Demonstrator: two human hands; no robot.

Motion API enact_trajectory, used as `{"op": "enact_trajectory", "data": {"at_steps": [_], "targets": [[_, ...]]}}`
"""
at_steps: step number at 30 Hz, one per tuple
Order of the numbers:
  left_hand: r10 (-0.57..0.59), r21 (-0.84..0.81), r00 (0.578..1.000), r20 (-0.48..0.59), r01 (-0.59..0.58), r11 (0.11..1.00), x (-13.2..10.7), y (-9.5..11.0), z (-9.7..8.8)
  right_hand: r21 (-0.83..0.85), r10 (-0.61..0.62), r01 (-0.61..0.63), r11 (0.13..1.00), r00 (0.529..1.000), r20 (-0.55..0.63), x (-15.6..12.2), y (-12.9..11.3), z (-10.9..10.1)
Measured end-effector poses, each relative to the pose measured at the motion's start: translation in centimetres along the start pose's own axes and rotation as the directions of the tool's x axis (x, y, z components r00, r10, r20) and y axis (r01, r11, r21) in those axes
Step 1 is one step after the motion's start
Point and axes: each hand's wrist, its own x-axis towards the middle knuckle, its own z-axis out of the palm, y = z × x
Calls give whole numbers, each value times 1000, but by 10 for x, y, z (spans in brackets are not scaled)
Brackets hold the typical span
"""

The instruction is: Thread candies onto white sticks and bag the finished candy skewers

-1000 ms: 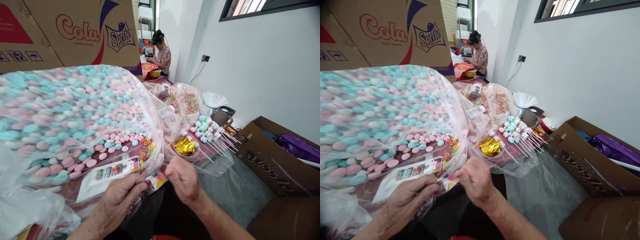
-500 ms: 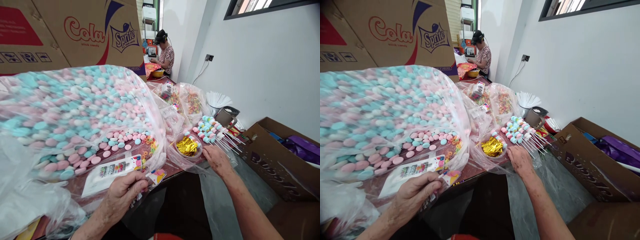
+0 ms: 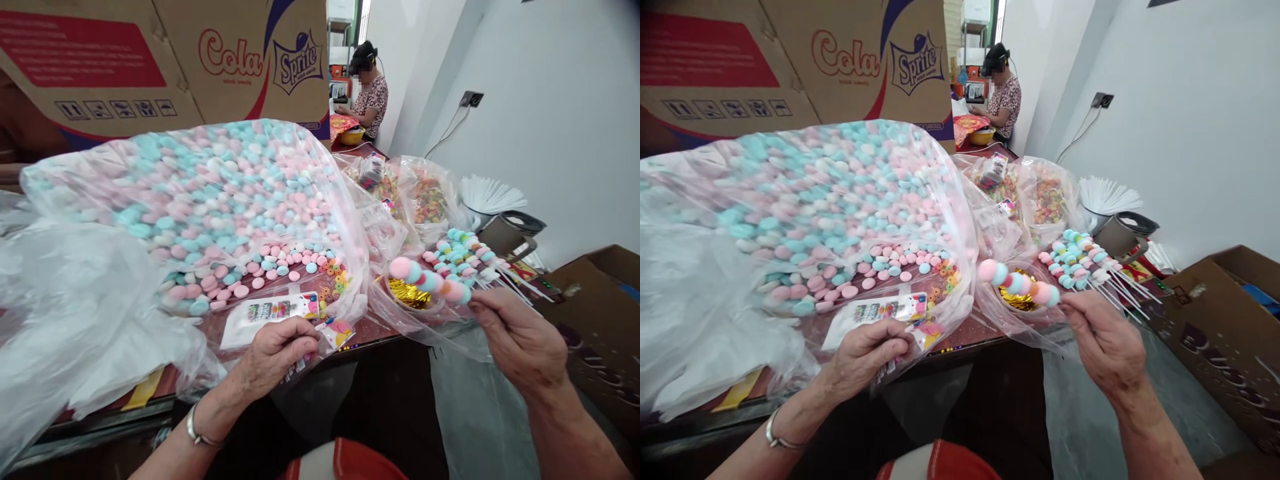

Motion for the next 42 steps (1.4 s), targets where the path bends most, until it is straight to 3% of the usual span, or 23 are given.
{"op": "enact_trajectory", "data": {"at_steps": [3, 6, 13, 17, 23, 33, 37, 40, 42], "targets": [[-18, -70, 1000, 19, 19, 997, -3, -3, -3, 54, -173, 167, 984, 974, 148, 6, -24, 5], [-40, -143, 999, 27, 44, 989, -6, -4, -5, 105, -244, 225, 969, 942, 230, 12, -34, 12], [-99, -304, 991, 84, 121, 945, -6, -6, -8, 119, -381, 362, 924, 889, 252, 19, -35, 18], [-145, -276, 983, 116, 172, 946, -5, -3, -9, 59, -442, 445, 894, 852, 280, 21, -33, 15], [-210, -271, 951, 228, 269, 924, -2, 3, -10, 161, -486, 459, 874, 807, 336, 27, -35, 14], [-241, -56, 910, 337, 274, 960, 1, 21, -10, 249, -446, 374, 893, 802, 398, 32, -50, 36], [-286, 16, 855, 433, 310, 951, 2, 36, -9, 293, -495, 400, 868, 732, 469, 41, -56, 37], [-326, -82, 815, 479, 411, 908, -1, 39, 5, 304, -525, 429, 850, 668, 527, 50, -64, 39], [-346, -155, 818, 459, 457, 876, -4, 36, 18, 322, -563, 466, 824, 610, 558, 56, -69, 42]]}}
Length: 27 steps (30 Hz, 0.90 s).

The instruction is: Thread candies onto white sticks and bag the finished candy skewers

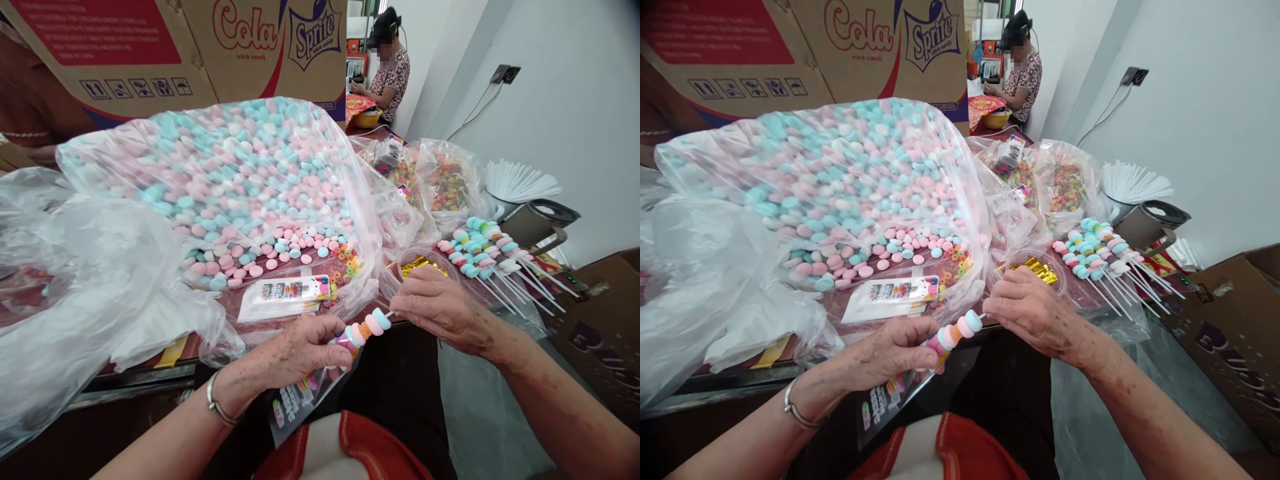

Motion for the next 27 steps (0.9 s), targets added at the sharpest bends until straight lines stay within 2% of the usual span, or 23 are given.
{"op": "enact_trajectory", "data": {"at_steps": [4, 10, 13, 16, 20, 22, 24, 26, 27], "targets": [[-8, -159, 996, -84, -5, 987, 3, -15, 17, -38, -90, 92, 995, 994, 60, 12, 2, -1], [-86, -254, 986, -146, 46, 966, -11, -26, 21, -26, -123, 127, 992, 986, 115, 20, 4, -6], [-38, -198, 975, -220, -6, 980, -10, -35, 26, 26, -178, 176, 984, 961, 212, 26, 0, 1], [82, -64, 943, -323, -108, 992, -7, -42, 31, 73, -234, 223, 972, 934, 271, 34, -4, 11], [177, 7, 916, -360, -188, 982, -15, -31, 29, 100, -237, 217, 971, 932, 275, 42, -3, 7], [132, -13, 934, -331, -144, 989, -26, -23, 26, 125, -227, 199, 972, 935, 274, 45, -3, 1], [11, -80, 967, -255, -32, 996, -38, -19, 24, 131, -210, 179, 975, 937, 281, 45, -2, -4], [-99, -204, 973, -211, 55, 977, -47, -22, 25, 122, -196, 167, 978, 937, 290, 44, -2, -5], [-131, -270, 966, -223, 68, 960, -49, -26, 26, 116, -194, 167, 979, 937, 291, 44, -1, -4]]}}
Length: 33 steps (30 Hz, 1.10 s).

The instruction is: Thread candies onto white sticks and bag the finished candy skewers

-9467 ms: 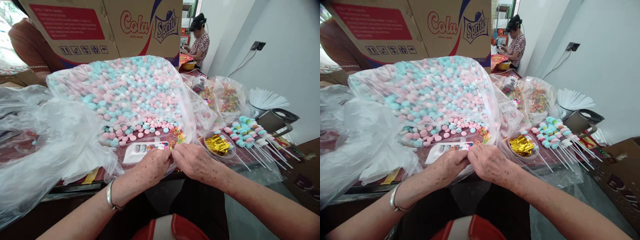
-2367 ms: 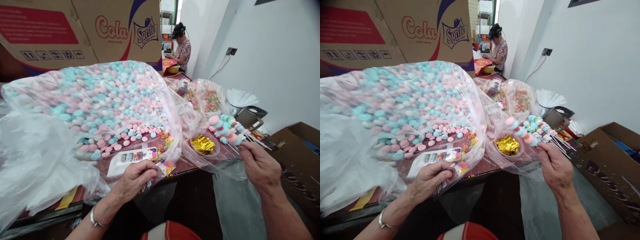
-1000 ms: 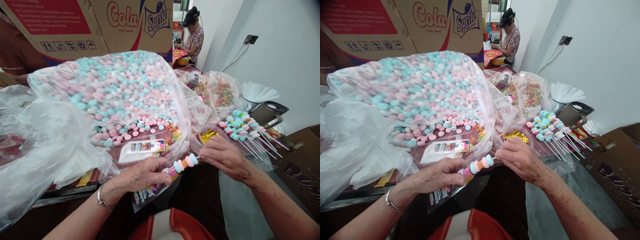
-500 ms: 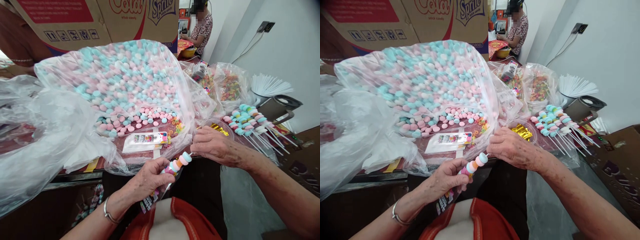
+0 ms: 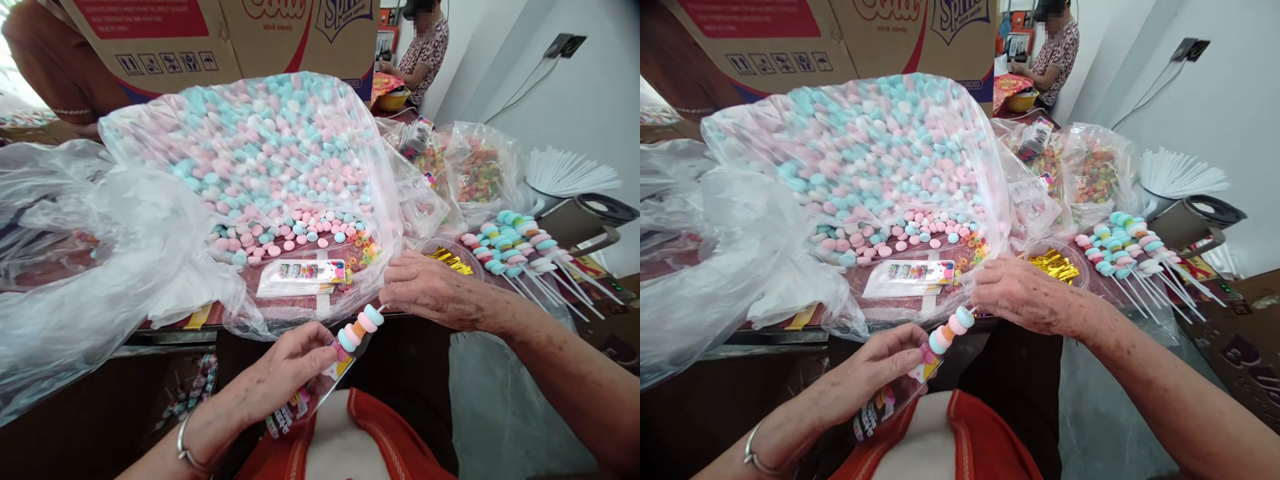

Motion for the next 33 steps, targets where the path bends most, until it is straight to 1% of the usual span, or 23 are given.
{"op": "enact_trajectory", "data": {"at_steps": [2, 4, 6, 8, 11, 13, 17, 19, 22, 25, 28, 30, 33], "targets": [[0, -91, 996, -86, -8, 996, -2, -10, 1, -4, -7, 7, 1000, 1000, -6, 0, 1, 3], [16, -98, 986, -167, -33, 995, -2, -18, 3, 3, -22, 22, 1000, 1000, -20, 2, 1, 5], [42, -43, 972, -231, -53, 998, -1, -20, 5, 2, -35, 35, 999, 999, -21, 6, -1, 7], [111, 63, 949, -296, -97, 993, 1, -19, 6, -23, -55, 54, 998, 998, -16, 10, -4, 8], [211, 229, 918, -335, -138, 964, 5, -19, 5, -56, -87, 86, 995, 996, -19, 16, -12, 12], [215, 263, 918, -333, -129, 956, 7, -21, 4, -61, -97, 95, 994, 995, -25, 18, -15, 16], [122, 164, 935, -332, -71, 984, 3, -23, 1, -31, -83, 82, 996, 996, -18, 17, -14, 20], [90, 183, 953, -289, -37, 982, -4, -22, -1, -7, -75, 75, 997, 997, -12, 15, -13, 22], [29, 296, 981, -194, 30, 955, -16, -21, -5, 14, -66, 67, 998, 998, -13, 12, -10, 26], [-13, 361, 994, -111, 53, 931, -22, -23, -9, 29, -55, 55, 998, 998, -28, 10, -9, 31], [21, 406, 997, -78, 12, 914, -20, -26, -13, 60, -45, 46, 997, 999, -19, 11, -8, 31], [96, 455, 992, -82, -48, 889, -16, -26, -15, 92, -43, 44, 995, 999, -13, 12, -8, 30], [223, 543, 972, -78, -146, 827, -9, -25, -16, 128, -48, 49, 991, 999, -12, 13, -8, 28]]}}
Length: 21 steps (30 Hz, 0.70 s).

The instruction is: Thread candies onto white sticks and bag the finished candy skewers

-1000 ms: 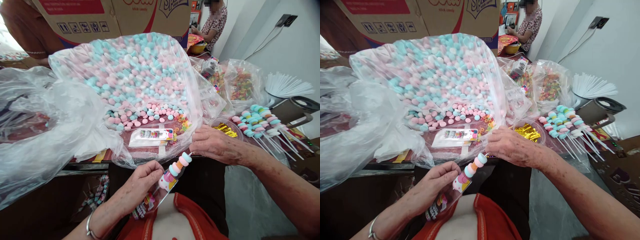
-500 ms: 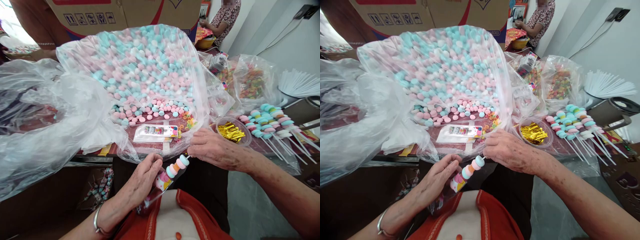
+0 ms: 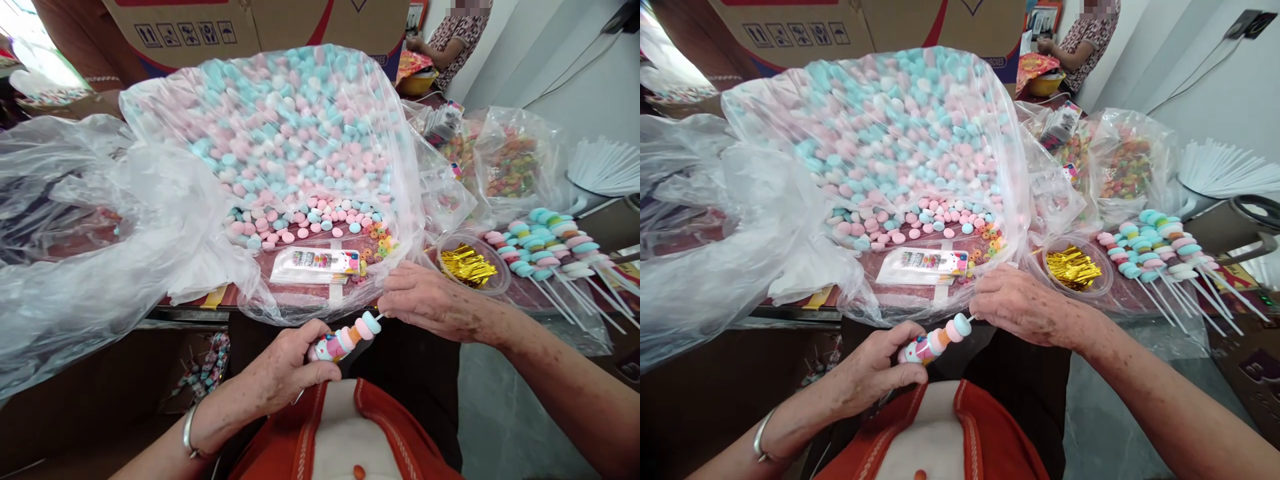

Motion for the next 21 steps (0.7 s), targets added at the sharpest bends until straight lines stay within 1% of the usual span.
{"op": "enact_trajectory", "data": {"at_steps": [4, 8, 10, 12, 14, 21], "targets": [[59, 67, 996, -74, -54, 996, 11, -1, 3, -5, 25, -24, 1000, 1000, 7, 0, -3, 3], [126, 94, 984, -127, -115, 989, 24, -4, 6, -81, 45, -47, 996, 999, -22, 3, -6, 5], [130, 92, 975, -183, -115, 989, 28, -6, 7, -109, 53, -57, 992, 998, -43, 3, -6, 2], [99, 74, 966, -237, -84, 994, 30, -8, 6, -111, 60, -66, 992, 997, -51, 2, -4, -3], [78, 63, 962, -262, -64, 996, 28, -9, 4, -106, 62, -67, 992, 997, -49, 0, -2, -7], [149, 111, 941, -304, -120, 987, 22, -11, -2, -98, 53, -56, 994, 998, -34, -2, 4, -13]]}}
